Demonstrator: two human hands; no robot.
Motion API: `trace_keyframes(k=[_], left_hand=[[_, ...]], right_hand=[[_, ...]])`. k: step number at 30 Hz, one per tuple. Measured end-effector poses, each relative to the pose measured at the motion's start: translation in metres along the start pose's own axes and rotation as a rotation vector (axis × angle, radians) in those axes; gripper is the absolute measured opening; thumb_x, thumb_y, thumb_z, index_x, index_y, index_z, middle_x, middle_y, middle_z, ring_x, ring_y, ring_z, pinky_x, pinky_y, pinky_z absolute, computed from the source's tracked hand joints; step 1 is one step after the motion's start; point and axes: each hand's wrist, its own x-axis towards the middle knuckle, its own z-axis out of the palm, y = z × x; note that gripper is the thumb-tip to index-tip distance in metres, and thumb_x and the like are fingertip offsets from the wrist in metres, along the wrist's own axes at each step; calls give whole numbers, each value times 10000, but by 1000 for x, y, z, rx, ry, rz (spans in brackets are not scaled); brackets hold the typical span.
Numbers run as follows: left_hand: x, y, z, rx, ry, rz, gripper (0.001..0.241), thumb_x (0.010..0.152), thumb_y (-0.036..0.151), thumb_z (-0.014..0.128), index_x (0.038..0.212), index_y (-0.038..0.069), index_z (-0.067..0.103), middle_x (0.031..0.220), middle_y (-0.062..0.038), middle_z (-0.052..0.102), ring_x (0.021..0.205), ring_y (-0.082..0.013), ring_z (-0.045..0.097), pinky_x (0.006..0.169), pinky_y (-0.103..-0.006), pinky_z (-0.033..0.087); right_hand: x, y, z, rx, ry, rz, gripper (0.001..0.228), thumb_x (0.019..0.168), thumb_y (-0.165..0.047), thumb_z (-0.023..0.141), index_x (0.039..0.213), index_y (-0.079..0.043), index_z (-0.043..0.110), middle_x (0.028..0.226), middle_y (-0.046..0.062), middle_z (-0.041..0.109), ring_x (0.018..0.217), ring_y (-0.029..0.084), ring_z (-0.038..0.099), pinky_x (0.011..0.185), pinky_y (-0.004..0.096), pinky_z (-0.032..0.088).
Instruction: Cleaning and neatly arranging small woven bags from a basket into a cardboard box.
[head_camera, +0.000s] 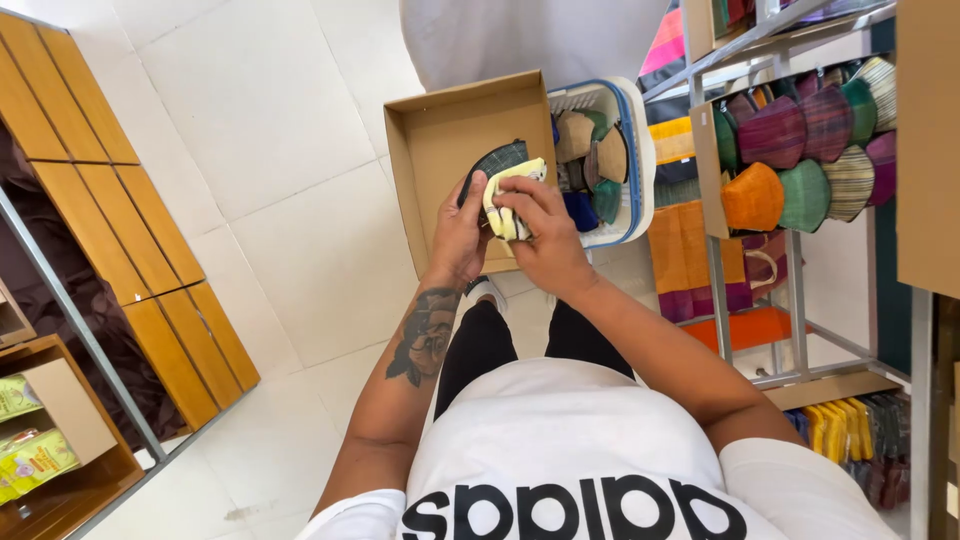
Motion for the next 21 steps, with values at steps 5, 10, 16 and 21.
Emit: trace_keyframes(k=[5, 10, 16, 21], left_hand=[[-23, 27, 15, -8, -47, 7, 216, 944, 311, 749, 1083, 147, 749, 811, -80, 748, 679, -235, 768, 602, -404, 690], [-22, 19, 20, 38, -134, 9, 225, 960, 329, 724, 1126, 176, 735, 817, -37, 745, 683, -196, 769, 636, -375, 693], [-28, 27, 19, 75, -157, 8, 232, 974, 337, 710, 1117, 157, 735, 817, -66, 748, 685, -213, 772, 605, -373, 686], [-38, 31, 15, 56, -211, 7, 248, 959, 297, 730, 1152, 142, 731, 877, -99, 771, 734, -251, 785, 648, -431, 693]], right_hand=[[14, 11, -28, -39, 98, 66, 426, 796, 85, 724, 1174, -111, 709, 1241, 83, 649, 1173, 345, 623, 1045, 433, 480], [11, -20, -27, -57, 124, 9, 542, 720, 123, 715, 1191, -145, 697, 1261, 60, 652, 1182, 319, 605, 1058, 429, 456], [9, -3, -23, -153, 99, -66, 592, 714, 137, 715, 1246, -114, 649, 1321, 81, 601, 1198, 373, 583, 1057, 478, 444], [6, -26, -26, -173, 146, 38, 520, 818, 107, 692, 1268, -143, 625, 1335, 54, 560, 1169, 358, 571, 1051, 464, 440]])
